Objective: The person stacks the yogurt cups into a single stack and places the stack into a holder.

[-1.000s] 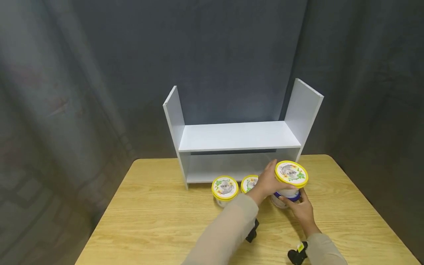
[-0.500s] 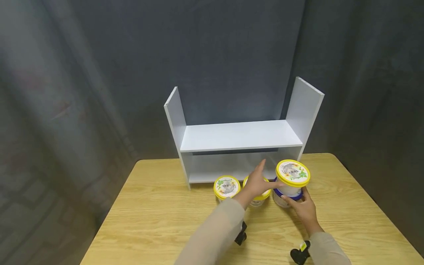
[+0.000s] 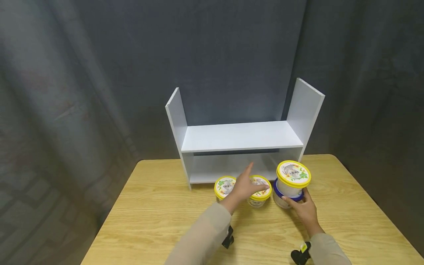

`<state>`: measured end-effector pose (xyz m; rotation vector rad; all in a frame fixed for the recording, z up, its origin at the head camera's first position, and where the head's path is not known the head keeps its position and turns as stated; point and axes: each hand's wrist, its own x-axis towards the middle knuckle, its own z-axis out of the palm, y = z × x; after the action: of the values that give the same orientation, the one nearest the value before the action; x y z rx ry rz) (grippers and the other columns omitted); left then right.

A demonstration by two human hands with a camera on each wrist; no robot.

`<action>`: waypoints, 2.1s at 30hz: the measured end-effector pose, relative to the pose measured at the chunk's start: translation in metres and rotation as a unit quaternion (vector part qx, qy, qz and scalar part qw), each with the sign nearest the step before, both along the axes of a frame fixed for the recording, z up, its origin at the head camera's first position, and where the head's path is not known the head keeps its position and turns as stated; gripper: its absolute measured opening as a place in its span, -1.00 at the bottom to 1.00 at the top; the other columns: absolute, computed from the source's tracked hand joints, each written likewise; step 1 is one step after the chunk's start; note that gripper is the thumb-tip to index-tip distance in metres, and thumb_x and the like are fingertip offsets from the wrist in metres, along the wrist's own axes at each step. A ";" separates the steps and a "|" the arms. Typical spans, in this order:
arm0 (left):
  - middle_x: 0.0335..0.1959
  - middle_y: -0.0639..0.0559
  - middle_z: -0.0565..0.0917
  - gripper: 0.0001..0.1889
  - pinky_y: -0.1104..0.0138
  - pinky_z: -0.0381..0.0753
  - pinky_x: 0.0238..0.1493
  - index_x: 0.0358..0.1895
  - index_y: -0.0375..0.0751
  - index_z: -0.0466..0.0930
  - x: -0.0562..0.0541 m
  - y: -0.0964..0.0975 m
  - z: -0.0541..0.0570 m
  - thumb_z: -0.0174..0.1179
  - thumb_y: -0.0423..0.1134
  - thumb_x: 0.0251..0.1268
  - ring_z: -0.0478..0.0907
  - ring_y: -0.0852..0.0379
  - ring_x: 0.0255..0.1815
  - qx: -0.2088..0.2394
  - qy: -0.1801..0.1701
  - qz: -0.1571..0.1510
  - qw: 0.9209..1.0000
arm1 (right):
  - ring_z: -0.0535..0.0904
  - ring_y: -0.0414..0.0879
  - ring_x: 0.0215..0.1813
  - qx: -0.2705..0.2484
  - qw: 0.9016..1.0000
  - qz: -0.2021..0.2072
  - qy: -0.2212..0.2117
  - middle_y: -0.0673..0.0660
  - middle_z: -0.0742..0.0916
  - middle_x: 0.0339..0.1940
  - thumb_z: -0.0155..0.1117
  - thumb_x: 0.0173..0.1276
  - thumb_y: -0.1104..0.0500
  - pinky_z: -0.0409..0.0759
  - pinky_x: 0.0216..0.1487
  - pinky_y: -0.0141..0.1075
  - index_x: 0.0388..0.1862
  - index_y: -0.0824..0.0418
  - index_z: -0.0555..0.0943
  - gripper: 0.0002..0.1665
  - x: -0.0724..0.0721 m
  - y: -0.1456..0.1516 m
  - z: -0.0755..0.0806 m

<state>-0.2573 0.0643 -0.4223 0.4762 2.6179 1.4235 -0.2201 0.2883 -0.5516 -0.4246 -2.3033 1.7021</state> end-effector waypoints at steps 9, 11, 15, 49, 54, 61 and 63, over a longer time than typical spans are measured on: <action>0.31 0.03 0.07 -0.03 0.07 0.05 0.20 0.32 0.09 -0.03 -0.002 -0.022 -0.001 0.35 0.03 -0.24 -0.01 -0.04 0.28 0.001 -0.003 0.016 1.000 | 0.02 0.27 0.25 0.002 1.000 -0.003 0.000 0.34 0.12 0.29 0.36 -0.10 -0.12 0.06 0.15 0.13 0.36 -0.14 -0.23 0.20 -0.001 0.000 -0.001; 0.31 0.00 0.06 -0.03 0.04 0.05 0.19 0.32 0.07 -0.03 -0.002 -0.027 -0.001 0.34 0.04 -0.23 -0.02 -0.06 0.28 -0.009 0.001 0.019 1.000 | 0.02 0.27 0.25 0.004 1.000 -0.004 0.000 0.35 0.11 0.30 0.35 -0.10 -0.12 0.06 0.15 0.14 0.35 -0.15 -0.24 0.20 -0.002 0.000 -0.003; 0.31 -0.05 0.06 -0.04 0.00 0.06 0.17 0.32 0.03 -0.02 -0.003 -0.039 -0.004 0.33 0.07 -0.22 -0.02 -0.10 0.28 -0.036 0.028 0.020 0.999 | 0.02 0.27 0.25 0.002 1.000 -0.005 -0.003 0.35 0.11 0.30 0.35 -0.09 -0.13 0.06 0.15 0.13 0.34 -0.18 -0.25 0.19 -0.001 -0.003 -0.001; 0.29 -0.24 0.03 0.06 -0.08 -0.11 0.18 0.27 -0.31 0.04 -0.002 -0.086 -0.053 0.45 -0.09 -0.43 -0.01 -0.16 0.26 -0.079 0.079 0.071 0.991 | 0.00 0.26 0.26 -0.002 1.000 0.000 -0.017 0.36 0.11 0.29 0.35 -0.09 -0.14 0.04 0.16 0.13 0.35 -0.16 -0.28 0.22 0.000 -0.001 0.002; 0.29 -0.25 0.00 0.07 -0.12 -0.10 0.15 0.27 -0.29 0.04 -0.004 -0.088 -0.059 0.46 -0.09 -0.45 0.03 -0.21 0.23 -0.077 0.067 0.083 0.991 | 0.03 0.24 0.25 0.000 1.000 0.000 -0.013 0.34 0.14 0.29 0.34 -0.09 -0.13 0.07 0.15 0.11 0.34 -0.19 -0.26 0.19 0.001 -0.001 0.002; 0.26 -0.22 0.09 0.05 -0.09 -0.06 0.14 0.27 -0.27 0.04 -0.004 -0.091 -0.069 0.45 -0.12 -0.44 0.07 -0.16 0.22 -0.086 0.056 0.100 0.990 | 0.00 0.28 0.26 -0.008 1.000 0.012 -0.009 0.36 0.10 0.30 0.33 -0.08 -0.15 0.07 0.14 0.13 0.35 -0.13 -0.27 0.21 0.005 -0.004 0.007; 0.24 -0.21 0.13 0.05 -0.09 -0.05 0.14 0.27 -0.27 0.05 -0.003 -0.091 -0.071 0.44 -0.14 -0.45 0.11 -0.17 0.19 -0.078 0.054 0.103 0.990 | 0.00 0.25 0.26 -0.010 1.000 0.007 -0.010 0.33 0.10 0.30 0.35 -0.10 -0.15 0.07 0.15 0.12 0.35 -0.16 -0.27 0.21 0.004 -0.003 0.006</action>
<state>-0.2607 -0.0264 -0.4928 0.2782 2.9108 1.2623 -0.2161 0.2848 -0.5454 -0.4326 -2.3100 1.7370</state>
